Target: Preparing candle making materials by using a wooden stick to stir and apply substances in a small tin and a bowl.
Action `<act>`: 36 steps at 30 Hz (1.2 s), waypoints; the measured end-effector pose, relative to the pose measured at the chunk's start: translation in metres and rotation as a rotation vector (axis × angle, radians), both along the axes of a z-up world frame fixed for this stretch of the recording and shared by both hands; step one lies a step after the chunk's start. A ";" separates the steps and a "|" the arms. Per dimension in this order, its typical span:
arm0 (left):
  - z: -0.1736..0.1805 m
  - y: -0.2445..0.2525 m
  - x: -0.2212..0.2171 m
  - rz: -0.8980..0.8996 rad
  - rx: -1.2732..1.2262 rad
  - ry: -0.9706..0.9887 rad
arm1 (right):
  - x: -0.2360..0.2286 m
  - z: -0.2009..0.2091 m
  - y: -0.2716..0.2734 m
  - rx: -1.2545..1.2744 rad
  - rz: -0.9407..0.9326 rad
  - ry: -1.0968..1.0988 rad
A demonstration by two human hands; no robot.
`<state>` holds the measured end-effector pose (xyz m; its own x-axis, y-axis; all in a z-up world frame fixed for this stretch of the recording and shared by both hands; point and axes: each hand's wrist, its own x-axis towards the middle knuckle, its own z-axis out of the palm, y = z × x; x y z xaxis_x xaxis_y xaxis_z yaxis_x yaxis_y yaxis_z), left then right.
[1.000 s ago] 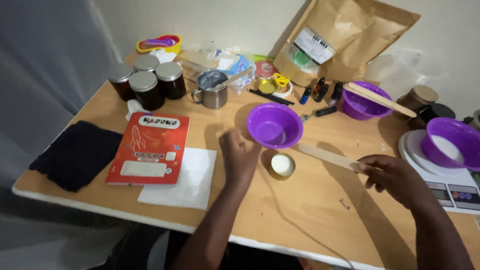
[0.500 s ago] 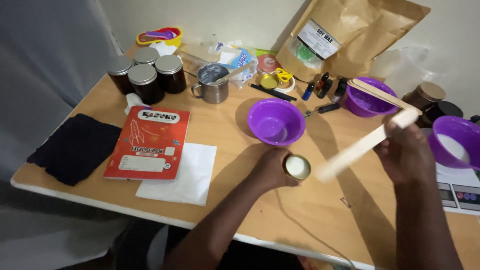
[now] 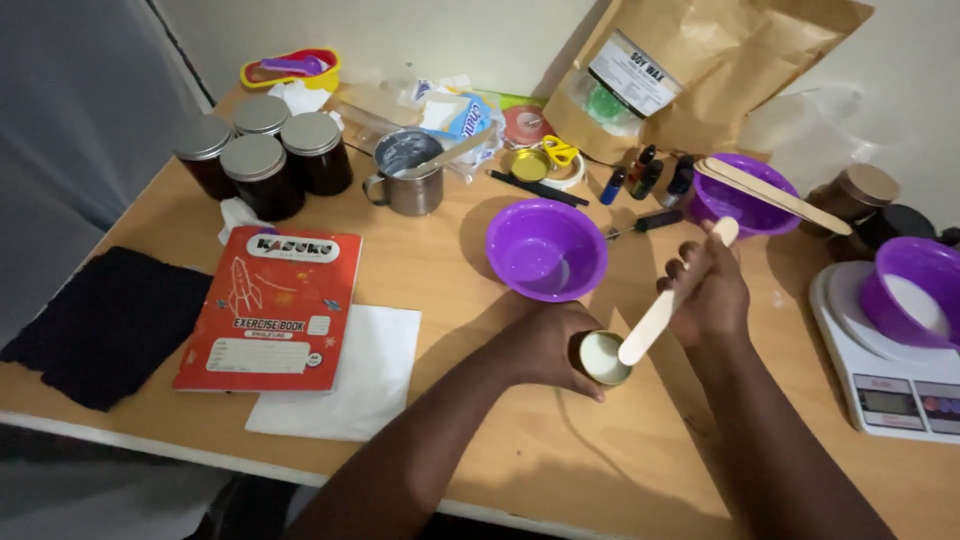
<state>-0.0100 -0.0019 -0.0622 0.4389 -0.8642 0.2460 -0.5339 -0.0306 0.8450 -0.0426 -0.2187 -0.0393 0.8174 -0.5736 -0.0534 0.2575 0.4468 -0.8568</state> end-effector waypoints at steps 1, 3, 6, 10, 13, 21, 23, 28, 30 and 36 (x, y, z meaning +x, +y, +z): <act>0.000 -0.001 -0.001 0.010 0.006 -0.027 | -0.002 -0.005 -0.003 0.014 0.020 -0.006; -0.002 -0.003 -0.003 0.018 0.013 -0.050 | -0.005 -0.012 -0.009 0.030 0.040 -0.009; -0.003 -0.005 -0.002 0.028 0.040 -0.165 | -0.004 -0.011 -0.011 0.088 -0.078 -0.029; 0.005 -0.011 -0.008 0.072 0.117 -0.202 | -0.010 0.008 0.007 0.102 -0.162 -0.064; 0.005 -0.012 -0.011 0.097 0.182 -0.241 | -0.020 0.027 0.029 0.107 -0.218 -0.111; 0.021 -0.008 -0.011 0.086 0.315 -0.209 | -0.027 0.039 0.041 -0.025 -0.283 -0.162; 0.024 -0.008 -0.010 0.081 0.305 -0.195 | -0.029 0.040 0.040 -0.022 -0.330 -0.173; 0.020 -0.010 -0.010 0.091 0.277 -0.178 | -0.030 0.042 0.051 -0.008 -0.337 -0.128; 0.020 -0.010 -0.011 0.096 0.279 -0.153 | -0.030 0.042 0.055 -0.023 -0.336 -0.122; 0.019 -0.013 -0.013 0.113 0.275 -0.209 | -0.029 0.042 0.051 -0.049 -0.319 -0.142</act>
<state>-0.0225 -0.0150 -0.0433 0.5002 -0.8594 0.1061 -0.6746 -0.3100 0.6699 -0.0712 -0.1672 0.0025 0.5937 -0.8005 0.0819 0.4960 0.2839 -0.8206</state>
